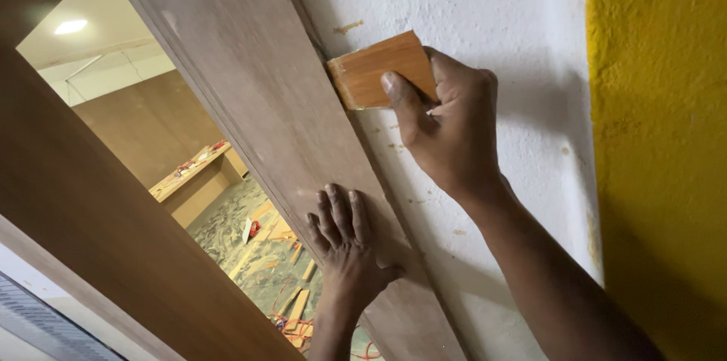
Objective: The person applies a liquid finish to a wooden door frame using a small rectangular applicator. They repeatedly dip the applicator into a can of finish and rub it along the edge of the frame where it meets the wall.
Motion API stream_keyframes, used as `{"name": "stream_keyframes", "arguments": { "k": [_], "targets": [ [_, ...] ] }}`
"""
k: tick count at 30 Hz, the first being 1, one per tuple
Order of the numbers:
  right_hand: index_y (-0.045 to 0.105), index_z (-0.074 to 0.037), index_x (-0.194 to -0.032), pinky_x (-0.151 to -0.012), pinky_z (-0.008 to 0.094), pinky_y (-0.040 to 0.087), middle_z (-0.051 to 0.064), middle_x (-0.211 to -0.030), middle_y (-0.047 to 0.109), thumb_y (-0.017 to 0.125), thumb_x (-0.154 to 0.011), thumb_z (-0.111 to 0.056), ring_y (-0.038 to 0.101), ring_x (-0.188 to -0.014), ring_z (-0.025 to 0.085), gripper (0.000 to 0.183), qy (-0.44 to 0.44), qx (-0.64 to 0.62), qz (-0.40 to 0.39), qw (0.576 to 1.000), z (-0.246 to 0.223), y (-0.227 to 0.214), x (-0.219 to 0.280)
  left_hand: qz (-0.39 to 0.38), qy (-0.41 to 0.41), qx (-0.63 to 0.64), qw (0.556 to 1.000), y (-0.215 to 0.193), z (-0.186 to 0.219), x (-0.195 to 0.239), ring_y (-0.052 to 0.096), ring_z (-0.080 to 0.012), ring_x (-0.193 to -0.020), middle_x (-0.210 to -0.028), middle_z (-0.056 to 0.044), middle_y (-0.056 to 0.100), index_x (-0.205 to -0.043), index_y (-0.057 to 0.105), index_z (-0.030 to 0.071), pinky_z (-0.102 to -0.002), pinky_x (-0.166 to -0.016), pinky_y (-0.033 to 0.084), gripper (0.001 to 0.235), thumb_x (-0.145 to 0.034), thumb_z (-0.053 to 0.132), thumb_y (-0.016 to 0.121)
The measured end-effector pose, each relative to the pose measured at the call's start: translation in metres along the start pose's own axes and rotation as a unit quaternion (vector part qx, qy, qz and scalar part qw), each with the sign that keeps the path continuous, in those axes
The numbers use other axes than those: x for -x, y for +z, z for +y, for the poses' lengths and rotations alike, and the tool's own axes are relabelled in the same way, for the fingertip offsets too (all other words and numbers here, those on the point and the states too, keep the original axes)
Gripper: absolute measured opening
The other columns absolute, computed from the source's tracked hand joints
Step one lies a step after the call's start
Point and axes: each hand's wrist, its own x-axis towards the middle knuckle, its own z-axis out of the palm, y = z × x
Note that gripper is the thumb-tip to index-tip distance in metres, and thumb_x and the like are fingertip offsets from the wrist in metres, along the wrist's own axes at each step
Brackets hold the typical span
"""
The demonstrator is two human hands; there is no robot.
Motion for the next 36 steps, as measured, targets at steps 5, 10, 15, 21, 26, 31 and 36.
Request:
{"name": "stream_keyframes", "arguments": {
  "k": [5, 10, 15, 21, 26, 31, 36],
  "targets": [
    [0.069, 0.003, -0.104, -0.055, 0.023, 0.046, 0.002, -0.073, 0.067, 0.064, -0.105, -0.008, 0.057, -0.062, 0.003, 0.013, 0.035, -0.073, -0.012, 0.997, 0.005, -0.009, -0.004, 0.016, 0.004, 0.013, 1.000, 0.001, 0.002, -0.001, -0.014, -0.0479, -0.150, -0.166, -0.032, -0.009, -0.159, 0.003, 0.000, -0.064, -0.118, -0.009, 0.153, -0.050, 0.053, 0.097],
    [0.069, 0.002, -0.099, -0.052, 0.023, 0.048, 0.002, -0.074, 0.068, 0.064, -0.107, -0.009, 0.060, -0.060, 0.004, 0.014, 0.004, -0.023, 0.024, 0.999, -0.003, 0.001, -0.011, -0.004, -0.003, -0.003, 1.000, 0.001, -0.001, 0.001, -0.014, -0.0480, -0.151, -0.162, -0.032, -0.009, -0.159, 0.003, 0.000, -0.063, -0.120, -0.008, 0.152, -0.051, 0.053, 0.096],
    [0.070, 0.002, -0.094, -0.055, 0.026, 0.049, 0.004, -0.069, 0.069, 0.064, -0.104, -0.007, 0.061, -0.058, 0.005, 0.014, 0.004, 0.014, -0.008, 1.000, -0.007, -0.002, 0.002, 0.022, 0.008, 0.012, 1.000, 0.003, 0.001, -0.002, -0.013, -0.0482, -0.150, -0.166, -0.033, -0.008, -0.158, 0.003, 0.000, -0.063, -0.118, -0.008, 0.153, -0.050, 0.053, 0.096],
    [0.071, 0.002, -0.112, -0.072, 0.026, 0.056, 0.007, -0.090, 0.075, 0.064, -0.110, -0.006, 0.067, -0.078, 0.007, 0.011, -0.033, -0.020, 0.032, 0.999, 0.005, -0.009, 0.010, 0.010, -0.003, 0.008, 1.000, 0.000, 0.002, 0.000, -0.014, -0.0479, -0.150, -0.166, -0.033, -0.009, -0.158, 0.003, 0.000, -0.063, -0.119, -0.008, 0.153, -0.050, 0.054, 0.096],
    [0.074, -0.002, -0.117, -0.064, 0.026, 0.053, 0.007, -0.092, 0.078, 0.067, -0.105, -0.004, 0.068, -0.072, 0.011, 0.014, -0.036, -0.007, 0.002, 0.999, 0.022, -0.005, 0.006, 0.011, -0.001, 0.008, 1.000, -0.005, 0.005, 0.001, -0.013, -0.0475, -0.150, -0.166, -0.032, -0.009, -0.158, 0.003, 0.000, -0.063, -0.119, -0.007, 0.153, -0.050, 0.054, 0.096],
    [0.066, -0.004, -0.126, -0.087, 0.030, 0.063, 0.013, -0.120, 0.076, 0.060, -0.103, -0.001, 0.076, -0.106, 0.019, 0.024, -0.016, 0.006, -0.064, 0.998, 0.027, -0.016, 0.055, 0.011, -0.001, 0.003, 1.000, -0.006, 0.004, 0.001, -0.013, -0.0481, -0.150, -0.166, -0.034, -0.009, -0.158, 0.001, -0.001, -0.063, -0.118, -0.007, 0.154, -0.050, 0.054, 0.096],
    [0.072, -0.003, -0.113, -0.082, 0.027, 0.061, 0.010, -0.108, 0.078, 0.063, -0.092, 0.002, 0.074, -0.094, 0.013, 0.023, 0.098, -0.001, -0.101, 0.990, 0.028, -0.048, 0.098, 0.002, -0.013, 0.001, 1.000, -0.002, 0.005, -0.002, -0.014, -0.0484, -0.150, -0.166, -0.034, -0.009, -0.158, 0.001, -0.002, -0.063, -0.118, -0.007, 0.154, -0.050, 0.053, 0.096]
  ]
}}
